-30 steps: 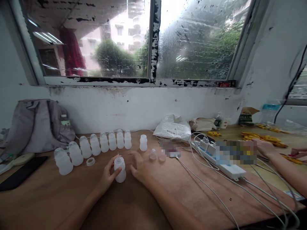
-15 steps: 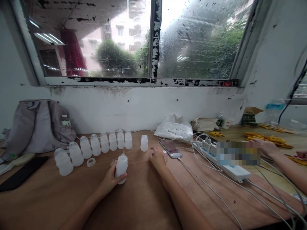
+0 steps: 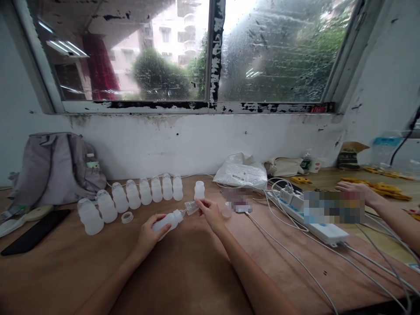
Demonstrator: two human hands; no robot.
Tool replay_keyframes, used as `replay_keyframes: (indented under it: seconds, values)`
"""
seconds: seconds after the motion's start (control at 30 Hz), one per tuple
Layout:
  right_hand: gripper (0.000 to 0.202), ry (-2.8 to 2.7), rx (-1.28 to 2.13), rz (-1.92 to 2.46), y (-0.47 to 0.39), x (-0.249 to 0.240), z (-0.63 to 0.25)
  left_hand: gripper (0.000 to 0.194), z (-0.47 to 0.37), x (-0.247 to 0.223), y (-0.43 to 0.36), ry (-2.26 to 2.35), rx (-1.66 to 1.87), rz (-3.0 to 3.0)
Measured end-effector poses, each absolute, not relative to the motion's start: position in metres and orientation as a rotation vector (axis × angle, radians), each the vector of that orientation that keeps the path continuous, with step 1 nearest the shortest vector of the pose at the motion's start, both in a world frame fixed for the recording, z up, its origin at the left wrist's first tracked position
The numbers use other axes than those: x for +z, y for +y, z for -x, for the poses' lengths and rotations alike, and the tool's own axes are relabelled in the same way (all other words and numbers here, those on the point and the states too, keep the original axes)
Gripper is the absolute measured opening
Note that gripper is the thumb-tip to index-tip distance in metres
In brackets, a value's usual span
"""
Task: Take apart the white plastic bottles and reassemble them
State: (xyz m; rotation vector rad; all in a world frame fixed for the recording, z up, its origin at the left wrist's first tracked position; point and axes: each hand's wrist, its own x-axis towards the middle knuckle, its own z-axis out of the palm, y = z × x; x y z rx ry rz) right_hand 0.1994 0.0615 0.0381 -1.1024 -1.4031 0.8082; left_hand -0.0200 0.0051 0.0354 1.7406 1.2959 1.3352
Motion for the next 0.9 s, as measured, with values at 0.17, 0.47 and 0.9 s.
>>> replay_keyframes:
  seconds: [0.17, 0.47, 0.9]
  values:
    - [0.042, -1.413, 0.825, 1.129, 0.056, 0.041, -0.191, 0.03, 0.019, 0.034, 0.006, 1.245, 1.343, -1.708]
    - [0.043, -1.501, 0.75, 1.179, 0.049, 0.04, -0.182, 0.03, 0.019, 0.033, 0.005, 1.216, 1.31, -1.782]
    - [0.043, -1.448, 0.884, 1.113, 0.037, 0.032, -0.167, 0.027, 0.013, 0.037, -0.003, 1.196, 1.281, -1.881]
